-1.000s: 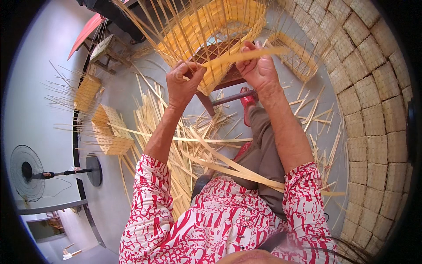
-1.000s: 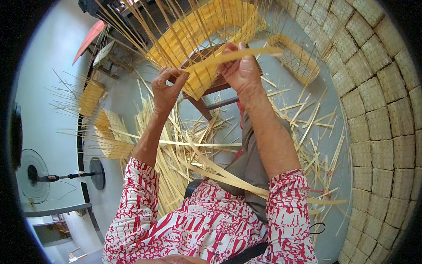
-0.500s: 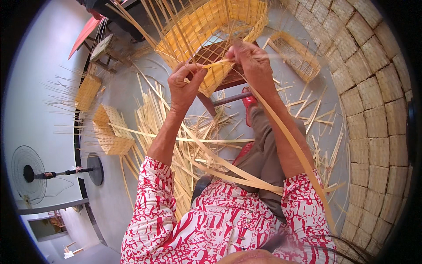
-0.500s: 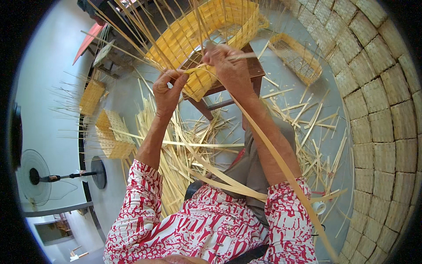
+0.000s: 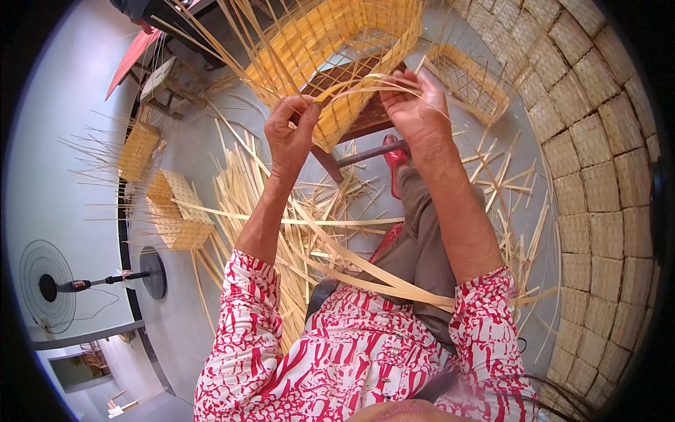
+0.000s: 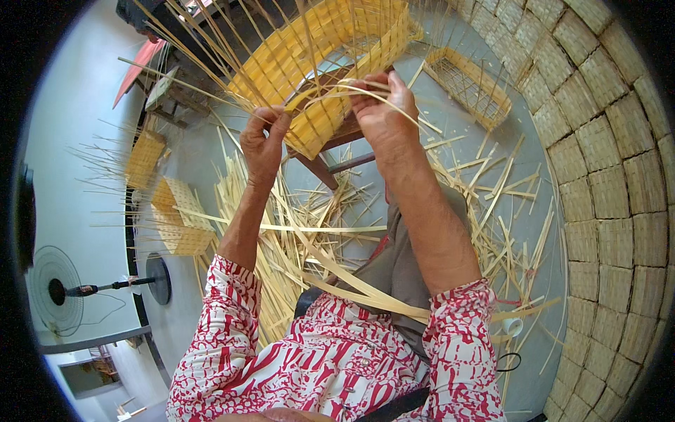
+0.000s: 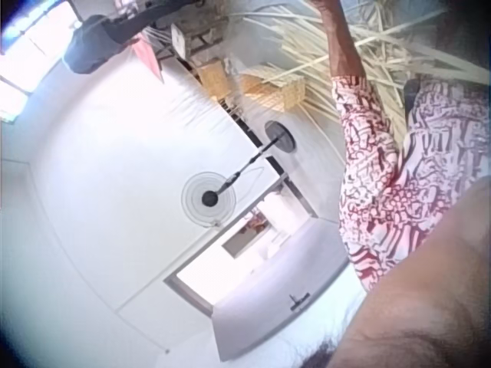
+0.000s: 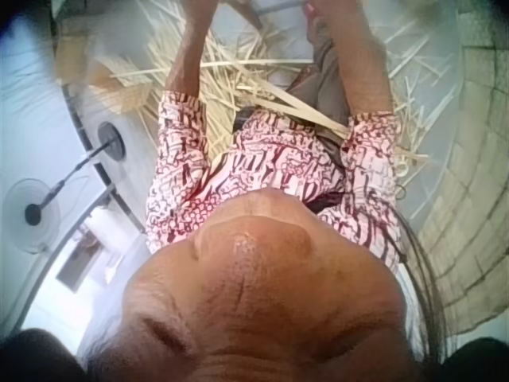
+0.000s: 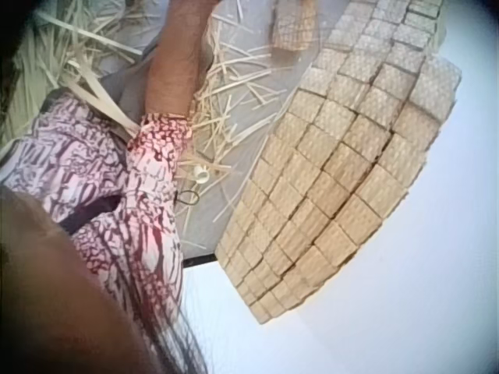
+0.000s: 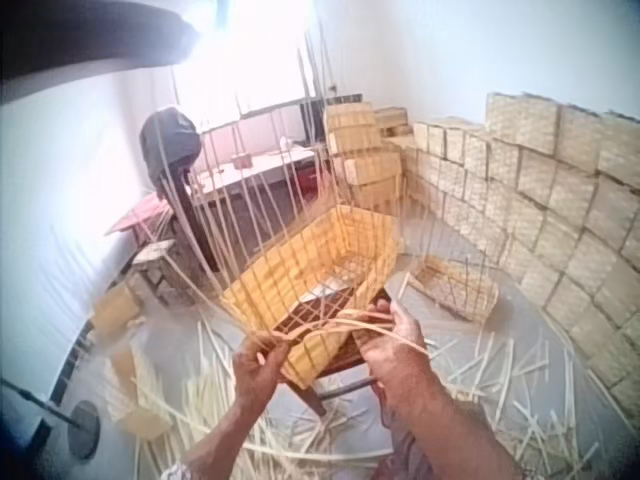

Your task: The person weaves a basket by hand, interlacing thin bamboo strips through a pre-formed frame. They repeatedly pull, bend, and tuck the strips to build up the basket walls.

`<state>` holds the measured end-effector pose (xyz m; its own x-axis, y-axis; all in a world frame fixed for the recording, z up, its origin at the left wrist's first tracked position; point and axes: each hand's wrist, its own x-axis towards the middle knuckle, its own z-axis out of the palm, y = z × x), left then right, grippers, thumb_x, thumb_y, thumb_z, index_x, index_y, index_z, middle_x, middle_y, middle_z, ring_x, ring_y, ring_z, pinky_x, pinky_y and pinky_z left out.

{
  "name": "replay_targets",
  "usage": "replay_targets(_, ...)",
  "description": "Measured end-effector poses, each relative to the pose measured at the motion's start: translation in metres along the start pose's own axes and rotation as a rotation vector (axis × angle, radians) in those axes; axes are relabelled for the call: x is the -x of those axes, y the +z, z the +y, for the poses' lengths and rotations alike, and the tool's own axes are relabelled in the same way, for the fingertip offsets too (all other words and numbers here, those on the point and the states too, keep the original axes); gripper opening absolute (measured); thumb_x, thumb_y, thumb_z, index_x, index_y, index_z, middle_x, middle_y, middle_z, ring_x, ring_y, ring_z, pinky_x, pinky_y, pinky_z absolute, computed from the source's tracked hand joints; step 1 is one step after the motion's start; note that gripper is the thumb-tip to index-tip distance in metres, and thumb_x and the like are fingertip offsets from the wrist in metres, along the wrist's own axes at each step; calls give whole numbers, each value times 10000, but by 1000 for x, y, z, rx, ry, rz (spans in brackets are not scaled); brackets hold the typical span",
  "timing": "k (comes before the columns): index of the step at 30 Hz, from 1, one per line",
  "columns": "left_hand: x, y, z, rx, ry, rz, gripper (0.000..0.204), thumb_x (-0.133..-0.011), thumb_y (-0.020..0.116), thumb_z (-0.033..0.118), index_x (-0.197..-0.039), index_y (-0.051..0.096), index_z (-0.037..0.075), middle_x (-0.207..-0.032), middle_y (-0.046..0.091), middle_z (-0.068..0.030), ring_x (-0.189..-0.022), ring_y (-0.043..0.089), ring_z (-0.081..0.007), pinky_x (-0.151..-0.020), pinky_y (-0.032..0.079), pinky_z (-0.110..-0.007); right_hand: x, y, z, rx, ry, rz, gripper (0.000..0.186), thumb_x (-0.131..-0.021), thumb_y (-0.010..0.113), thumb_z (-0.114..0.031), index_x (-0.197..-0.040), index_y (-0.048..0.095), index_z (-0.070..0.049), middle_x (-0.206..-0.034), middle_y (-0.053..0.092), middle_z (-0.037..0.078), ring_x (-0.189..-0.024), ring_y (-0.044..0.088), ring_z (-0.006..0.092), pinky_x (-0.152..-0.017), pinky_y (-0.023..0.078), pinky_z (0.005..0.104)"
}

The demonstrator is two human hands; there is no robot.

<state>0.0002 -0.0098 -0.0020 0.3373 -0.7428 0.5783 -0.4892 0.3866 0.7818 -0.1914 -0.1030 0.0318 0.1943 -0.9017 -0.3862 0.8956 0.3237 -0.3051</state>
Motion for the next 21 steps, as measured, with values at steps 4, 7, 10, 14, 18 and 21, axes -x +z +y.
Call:
replay_targets(4,-2,6,2,-60,16,59,45,-855,732,36,-890,703,36,-770,594,2,-637,506,-56,-574,417,-227,13,-18,9,-260,157,15,280,-1034,446,-304,-1087,478,-30,-1040,548,183,-916,548,311,-823,499,479)
replay_targets(7,1,9,7,-156,43,121,46,-842,736,40,-875,704,42,-756,575,4,-635,511,-58,-563,410,-227,41,0,24,-190,79,123,380,-1000,482,-379,-1090,508,-11,-1049,559,168,-955,536,295,-855,485,479)
replay_targets(10,4,8,9,-182,20,121,92,-876,726,72,-832,664,21,-784,572,17,-658,473,-49,-604,400,-223,44,1,27,-133,-22,-26,438,-995,483,-422,-1068,540,6,-1039,559,160,-941,535,293,-868,485,466)
replay_targets(14,2,8,10,-188,43,160,67,-864,727,59,-837,675,27,-770,562,10,-645,473,-58,-592,399,-228,37,4,21,-293,91,46,518,-1037,371,-411,-1045,562,71,-1096,619,262,-1019,588,378,-957,491,519)
replay_targets(18,2,11,7,-169,62,204,44,-842,727,32,-836,683,33,-749,555,0,-626,478,-72,-578,401,-234,31,-4,24,-406,192,83,478,-1051,360,-390,-1038,556,46,-1070,634,255,-990,621,373,-895,549,482)
replay_targets(21,2,9,6,-173,59,186,71,-874,724,65,-844,672,28,-773,552,15,-651,469,-63,-592,393,-226,34,-3,27,-272,91,35,474,-1044,384,-418,-1041,555,24,-1065,631,222,-989,631,346,-864,563,459)
